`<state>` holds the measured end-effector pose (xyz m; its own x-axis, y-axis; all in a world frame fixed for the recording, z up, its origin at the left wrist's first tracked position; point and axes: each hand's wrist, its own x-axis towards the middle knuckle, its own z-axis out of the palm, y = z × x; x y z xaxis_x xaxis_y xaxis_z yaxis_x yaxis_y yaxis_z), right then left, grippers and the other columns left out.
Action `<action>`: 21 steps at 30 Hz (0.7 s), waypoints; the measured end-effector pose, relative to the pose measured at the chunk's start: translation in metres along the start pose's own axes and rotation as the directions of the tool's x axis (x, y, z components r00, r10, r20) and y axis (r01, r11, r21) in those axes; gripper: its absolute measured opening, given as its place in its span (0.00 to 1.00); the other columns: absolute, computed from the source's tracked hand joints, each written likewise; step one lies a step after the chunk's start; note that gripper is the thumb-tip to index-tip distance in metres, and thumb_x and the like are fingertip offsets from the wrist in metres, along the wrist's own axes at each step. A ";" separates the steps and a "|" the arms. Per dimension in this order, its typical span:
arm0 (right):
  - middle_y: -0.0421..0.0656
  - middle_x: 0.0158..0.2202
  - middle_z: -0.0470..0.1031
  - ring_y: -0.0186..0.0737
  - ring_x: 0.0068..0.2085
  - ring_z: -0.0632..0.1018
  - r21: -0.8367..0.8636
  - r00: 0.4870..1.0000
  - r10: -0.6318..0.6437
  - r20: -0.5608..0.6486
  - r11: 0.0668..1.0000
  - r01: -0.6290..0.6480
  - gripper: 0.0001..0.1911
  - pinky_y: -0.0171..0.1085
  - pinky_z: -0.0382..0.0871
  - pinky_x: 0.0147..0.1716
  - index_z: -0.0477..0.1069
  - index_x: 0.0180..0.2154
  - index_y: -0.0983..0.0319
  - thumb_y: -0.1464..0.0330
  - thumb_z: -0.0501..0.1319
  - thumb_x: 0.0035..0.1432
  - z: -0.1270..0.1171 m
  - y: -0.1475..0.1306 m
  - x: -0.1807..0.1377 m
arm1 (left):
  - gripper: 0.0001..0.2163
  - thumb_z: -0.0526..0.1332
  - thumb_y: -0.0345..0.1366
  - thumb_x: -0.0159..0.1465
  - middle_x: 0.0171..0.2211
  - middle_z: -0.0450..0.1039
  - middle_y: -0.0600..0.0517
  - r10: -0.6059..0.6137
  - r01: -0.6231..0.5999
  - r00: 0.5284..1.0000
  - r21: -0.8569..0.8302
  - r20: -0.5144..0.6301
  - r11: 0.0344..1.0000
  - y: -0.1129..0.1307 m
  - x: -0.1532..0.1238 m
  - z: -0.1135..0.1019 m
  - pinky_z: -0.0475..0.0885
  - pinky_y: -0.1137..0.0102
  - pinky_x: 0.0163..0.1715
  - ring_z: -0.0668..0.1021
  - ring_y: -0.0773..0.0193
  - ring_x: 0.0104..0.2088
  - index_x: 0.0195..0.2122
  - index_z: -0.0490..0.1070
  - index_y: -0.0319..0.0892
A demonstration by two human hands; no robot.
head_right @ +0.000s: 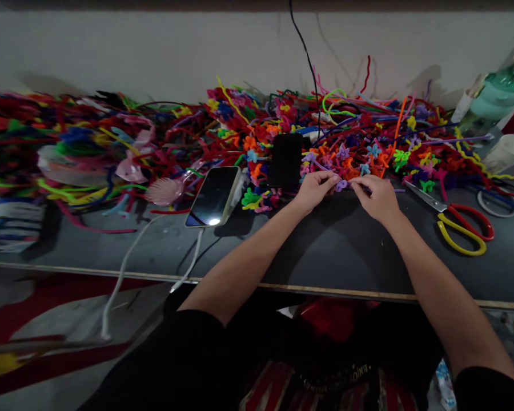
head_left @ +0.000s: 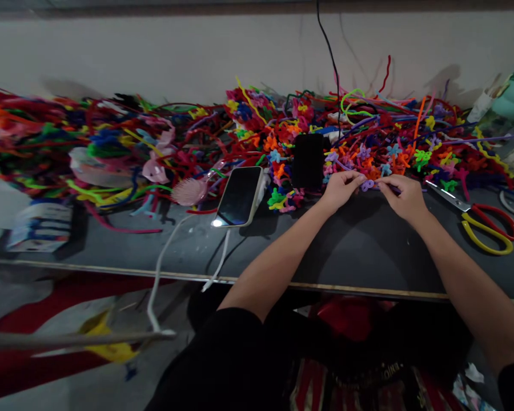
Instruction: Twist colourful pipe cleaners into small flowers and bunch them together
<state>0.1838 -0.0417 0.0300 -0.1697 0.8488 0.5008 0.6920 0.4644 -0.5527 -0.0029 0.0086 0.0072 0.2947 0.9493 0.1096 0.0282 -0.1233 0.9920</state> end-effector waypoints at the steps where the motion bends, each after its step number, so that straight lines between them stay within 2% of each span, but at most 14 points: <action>1: 0.45 0.37 0.83 0.42 0.37 0.81 -0.030 1.000 -0.005 -0.003 1.000 0.004 0.13 0.38 0.71 0.36 0.80 0.39 0.59 0.63 0.58 0.64 -0.002 0.002 0.000 | 0.15 0.67 0.46 0.59 0.16 0.65 0.57 -0.017 0.017 1.000 -0.018 0.023 1.000 0.001 0.000 0.000 0.61 0.75 0.22 0.65 0.74 0.18 0.27 0.75 0.38; 6: 0.44 0.40 0.83 0.42 0.43 0.82 -0.162 0.992 -0.104 -0.067 0.983 0.092 0.13 0.40 0.74 0.43 0.81 0.41 0.58 0.64 0.57 0.66 -0.009 0.014 0.000 | 0.15 0.71 0.46 0.53 0.18 0.69 0.57 -0.051 0.062 0.993 -0.104 0.103 0.993 0.001 -0.001 0.001 0.61 0.75 0.24 0.66 0.74 0.20 0.29 0.77 0.37; 10: 0.45 0.39 0.83 0.43 0.43 0.82 -0.220 0.977 -0.171 -0.125 0.965 0.141 0.14 0.41 0.74 0.45 0.81 0.41 0.58 0.65 0.56 0.67 -0.009 0.018 0.001 | 0.15 0.73 0.44 0.51 0.27 0.77 0.52 -0.042 0.058 0.992 -0.137 0.121 0.989 -0.006 0.000 0.005 0.68 0.73 0.31 0.74 0.71 0.27 0.32 0.78 0.37; 12: 0.46 0.39 0.83 0.45 0.44 0.82 -0.263 0.976 -0.181 -0.121 0.954 0.144 0.14 0.42 0.73 0.45 0.80 0.41 0.59 0.65 0.55 0.67 -0.010 0.018 0.003 | 0.14 0.72 0.44 0.53 0.29 0.79 0.51 -0.021 0.035 0.994 -0.135 0.107 0.990 -0.010 0.002 0.005 0.70 0.72 0.35 0.76 0.70 0.29 0.32 0.78 0.37; 16: 0.47 0.41 0.83 0.47 0.44 0.81 -0.343 0.976 -0.210 -0.063 0.923 0.176 0.14 0.45 0.70 0.46 0.80 0.42 0.58 0.67 0.55 0.67 -0.018 0.016 0.004 | 0.15 0.72 0.45 0.52 0.29 0.79 0.50 0.002 0.013 0.993 -0.120 0.117 0.993 -0.010 0.002 0.003 0.71 0.71 0.36 0.77 0.68 0.30 0.32 0.79 0.37; 19: 0.46 0.40 0.83 0.46 0.43 0.82 -0.266 0.976 -0.187 -0.109 0.952 0.153 0.12 0.45 0.71 0.46 0.80 0.40 0.58 0.65 0.57 0.65 -0.023 0.013 0.004 | 0.15 0.72 0.46 0.51 0.28 0.79 0.50 0.037 -0.015 0.980 -0.113 0.197 0.994 -0.004 0.000 0.000 0.71 0.72 0.33 0.76 0.68 0.28 0.31 0.80 0.38; 21: 0.45 0.38 0.83 0.44 0.40 0.82 -0.119 0.985 -0.119 -0.126 0.987 0.105 0.11 0.43 0.73 0.43 0.80 0.39 0.58 0.64 0.59 0.64 -0.022 0.009 0.003 | 0.15 0.73 0.46 0.50 0.26 0.78 0.51 0.038 -0.017 0.965 -0.083 0.260 0.996 0.001 -0.003 -0.001 0.67 0.73 0.27 0.73 0.70 0.25 0.30 0.81 0.38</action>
<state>0.2056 -0.0407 0.0411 -0.1614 0.7486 0.6430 0.7487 0.5174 -0.4144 -0.0044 0.0061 0.0076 0.5341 0.8358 0.1269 -0.0557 -0.1150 0.9918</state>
